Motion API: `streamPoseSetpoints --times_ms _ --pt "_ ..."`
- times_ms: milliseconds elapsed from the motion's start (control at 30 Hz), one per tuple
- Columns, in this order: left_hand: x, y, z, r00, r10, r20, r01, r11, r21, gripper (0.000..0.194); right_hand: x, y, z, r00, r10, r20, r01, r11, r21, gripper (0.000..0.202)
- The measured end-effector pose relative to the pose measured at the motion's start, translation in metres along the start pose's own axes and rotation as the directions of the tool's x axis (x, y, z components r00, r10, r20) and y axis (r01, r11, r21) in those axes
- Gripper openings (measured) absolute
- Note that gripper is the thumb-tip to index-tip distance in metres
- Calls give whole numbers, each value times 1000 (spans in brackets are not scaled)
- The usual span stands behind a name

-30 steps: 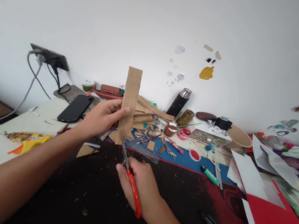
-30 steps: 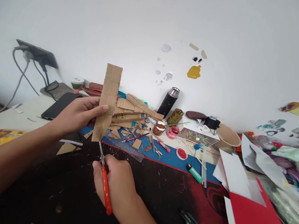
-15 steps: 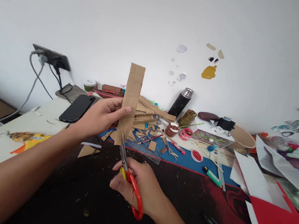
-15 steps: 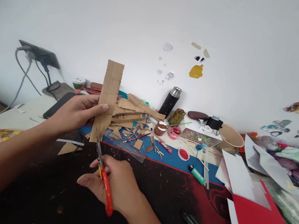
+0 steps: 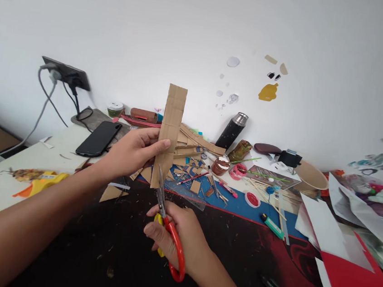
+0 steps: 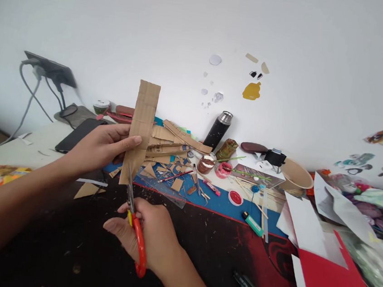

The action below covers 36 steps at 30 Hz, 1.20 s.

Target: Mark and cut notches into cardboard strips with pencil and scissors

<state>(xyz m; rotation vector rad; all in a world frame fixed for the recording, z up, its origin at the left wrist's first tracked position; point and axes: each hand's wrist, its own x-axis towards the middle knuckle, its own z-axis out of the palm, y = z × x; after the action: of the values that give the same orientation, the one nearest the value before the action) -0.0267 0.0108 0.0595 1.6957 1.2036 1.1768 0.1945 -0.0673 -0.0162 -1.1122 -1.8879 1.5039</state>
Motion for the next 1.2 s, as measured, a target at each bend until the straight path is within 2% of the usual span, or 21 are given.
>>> streamPoseSetpoints --times_ms 300,600,833,1200 --pt "0 0 0 1000 -7 0 7 1000 21 44 0 -4 1 998 -22 -52 19 998 -58 67" --pt "1 -11 1 999 -33 14 32 998 50 50 1 -7 2 991 -63 -119 45 988 -146 38" --pt "2 -14 1 999 -37 21 37 999 39 53 0 -11 4 989 -19 -145 -7 985 -175 34" --pt "1 -13 4 998 -50 28 50 999 -1 51 0 -10 8 985 -14 -173 -40 951 -307 43"
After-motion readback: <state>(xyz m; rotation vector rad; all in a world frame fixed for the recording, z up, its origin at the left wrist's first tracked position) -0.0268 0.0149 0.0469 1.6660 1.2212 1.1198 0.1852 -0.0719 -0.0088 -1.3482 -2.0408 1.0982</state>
